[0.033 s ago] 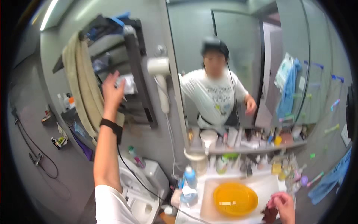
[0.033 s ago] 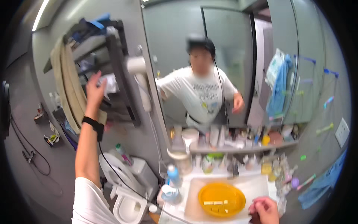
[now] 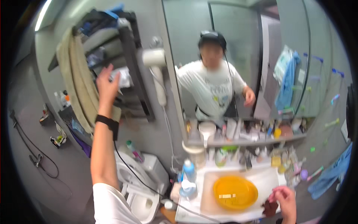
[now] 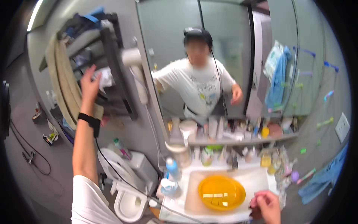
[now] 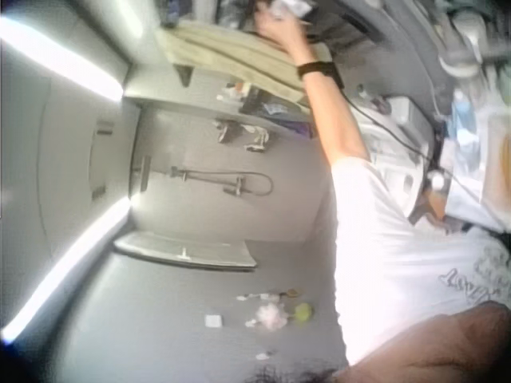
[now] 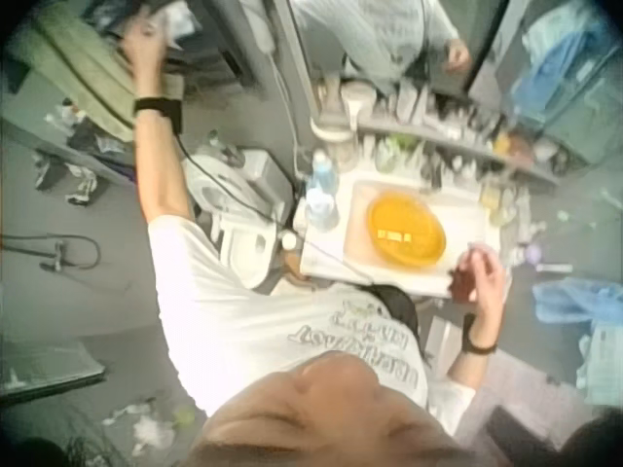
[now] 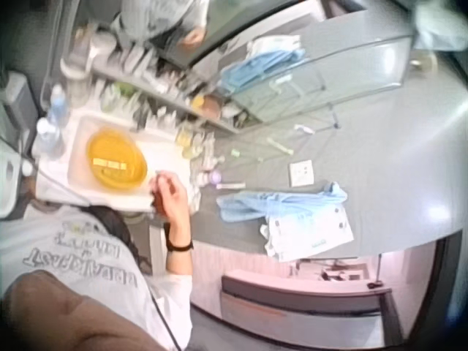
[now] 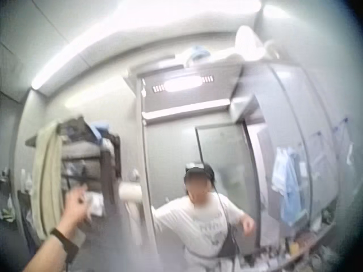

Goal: Wash a small brown piece of clothing in a basin inside a bathroom sink.

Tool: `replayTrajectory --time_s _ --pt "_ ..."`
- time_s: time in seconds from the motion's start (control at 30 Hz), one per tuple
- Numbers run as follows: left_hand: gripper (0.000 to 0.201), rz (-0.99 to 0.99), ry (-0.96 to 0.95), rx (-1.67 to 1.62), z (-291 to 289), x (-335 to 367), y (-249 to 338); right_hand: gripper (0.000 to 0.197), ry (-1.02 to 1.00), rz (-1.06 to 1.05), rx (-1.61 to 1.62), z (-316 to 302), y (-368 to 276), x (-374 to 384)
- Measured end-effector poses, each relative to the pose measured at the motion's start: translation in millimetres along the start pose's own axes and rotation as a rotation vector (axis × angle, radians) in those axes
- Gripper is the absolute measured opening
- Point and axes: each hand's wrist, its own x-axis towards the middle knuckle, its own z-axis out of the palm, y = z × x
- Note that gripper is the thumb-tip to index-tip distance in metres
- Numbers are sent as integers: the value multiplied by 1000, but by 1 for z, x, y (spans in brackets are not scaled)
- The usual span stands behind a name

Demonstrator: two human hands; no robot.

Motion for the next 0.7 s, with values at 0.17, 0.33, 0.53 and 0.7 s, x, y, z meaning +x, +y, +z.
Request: replayTrajectory --time_s 0.17,0.33,0.53,0.7 --pt "46 -189 -88 -443 -41 -30 80 16 82 -44 -80 -2 -4 -3" --pt "43 -330 -247 -720 -99 -119 161 19 84 3 -85 -9 10 -2" --pt "27 -690 -647 -667 -173 -261 193 21 35 33 -117 -4 22 3" --pt "17 -906 -1198 -503 -191 -432 220 19 -59 34 -94 15 25 18"
